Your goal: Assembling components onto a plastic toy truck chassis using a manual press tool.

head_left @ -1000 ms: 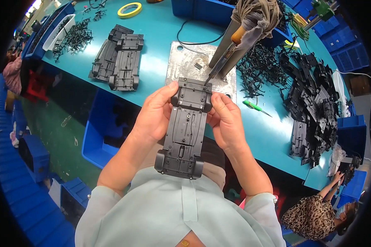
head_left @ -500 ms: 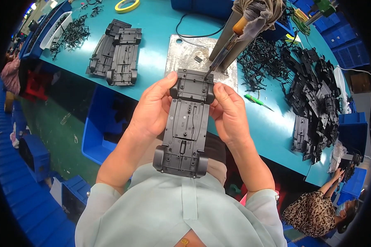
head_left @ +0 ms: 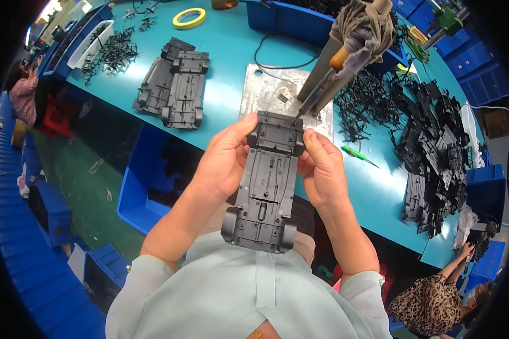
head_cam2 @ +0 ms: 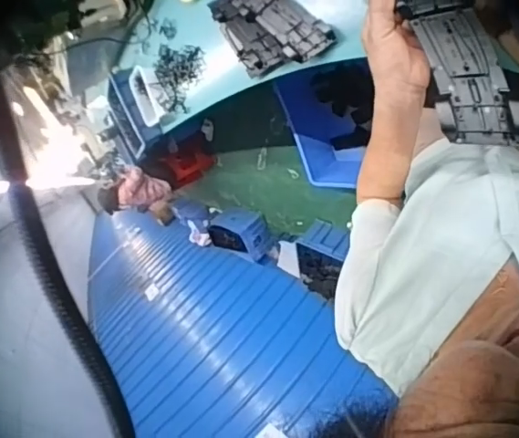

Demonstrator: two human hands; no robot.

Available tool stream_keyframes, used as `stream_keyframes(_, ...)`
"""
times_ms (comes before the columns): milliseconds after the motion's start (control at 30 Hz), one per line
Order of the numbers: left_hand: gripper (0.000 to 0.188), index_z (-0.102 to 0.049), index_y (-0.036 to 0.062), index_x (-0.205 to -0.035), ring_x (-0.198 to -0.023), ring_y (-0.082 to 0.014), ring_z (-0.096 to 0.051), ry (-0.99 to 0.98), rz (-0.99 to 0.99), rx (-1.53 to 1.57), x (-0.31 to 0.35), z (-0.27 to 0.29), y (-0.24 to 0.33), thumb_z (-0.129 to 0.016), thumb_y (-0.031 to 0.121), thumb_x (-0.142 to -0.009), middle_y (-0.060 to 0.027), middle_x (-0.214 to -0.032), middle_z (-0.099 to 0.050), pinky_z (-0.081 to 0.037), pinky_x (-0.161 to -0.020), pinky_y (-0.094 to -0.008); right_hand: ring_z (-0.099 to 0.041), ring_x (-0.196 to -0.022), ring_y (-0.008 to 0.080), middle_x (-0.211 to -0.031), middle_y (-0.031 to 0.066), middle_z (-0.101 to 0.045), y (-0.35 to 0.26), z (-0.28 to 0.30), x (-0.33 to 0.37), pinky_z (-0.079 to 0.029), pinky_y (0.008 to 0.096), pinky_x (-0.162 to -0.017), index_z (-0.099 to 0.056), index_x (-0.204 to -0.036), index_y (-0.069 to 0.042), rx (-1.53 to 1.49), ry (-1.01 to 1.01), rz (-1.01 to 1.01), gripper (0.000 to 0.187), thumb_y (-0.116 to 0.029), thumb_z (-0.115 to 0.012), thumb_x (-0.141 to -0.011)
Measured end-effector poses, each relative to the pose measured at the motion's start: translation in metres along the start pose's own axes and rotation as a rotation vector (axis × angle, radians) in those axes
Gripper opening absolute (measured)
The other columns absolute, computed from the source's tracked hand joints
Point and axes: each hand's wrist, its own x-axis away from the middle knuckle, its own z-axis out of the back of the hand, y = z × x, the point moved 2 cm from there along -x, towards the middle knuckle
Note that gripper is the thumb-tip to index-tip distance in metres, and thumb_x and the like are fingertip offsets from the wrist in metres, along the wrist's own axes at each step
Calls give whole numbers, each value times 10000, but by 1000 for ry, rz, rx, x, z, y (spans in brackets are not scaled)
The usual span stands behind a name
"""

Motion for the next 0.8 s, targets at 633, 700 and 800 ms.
stream_keyframes(633,270,-592,-12,-1059,-864,-174,-646,-70,-39,-25,10,-13,10,-542,229,-947,-100,-997,-662,-527,-802,-316,-517,-600,79,-684,-21,-533,-8,-6,2,-448,224,-542,-610,-929,-50,54,117,-31,264,-310,-643,-897)
stream_keyframes(700,245,-604,1,-1046,-862,-162,-644,-56,-87,-12,4,-10,8,-562,216,-935,-84,-982,-667,-522,-767,-304,-473,-578,74,-657,-35,-485,-7,-5,2,-425,237,-522,-601,-957,-41,82,153,-58,257,-286,-648,-893)
stream_keyframes(800,210,-632,47,-960,-684,-81,-581,-39,-39,-38,-3,2,-1,-601,251,-920,-15,-832,-653,-446,-597,-206,-488,-580,56,-670,-50,-513,-3,2,2,-416,216,-517,-594,-897,-73,31,108,-20,205,-274,-628,-908)
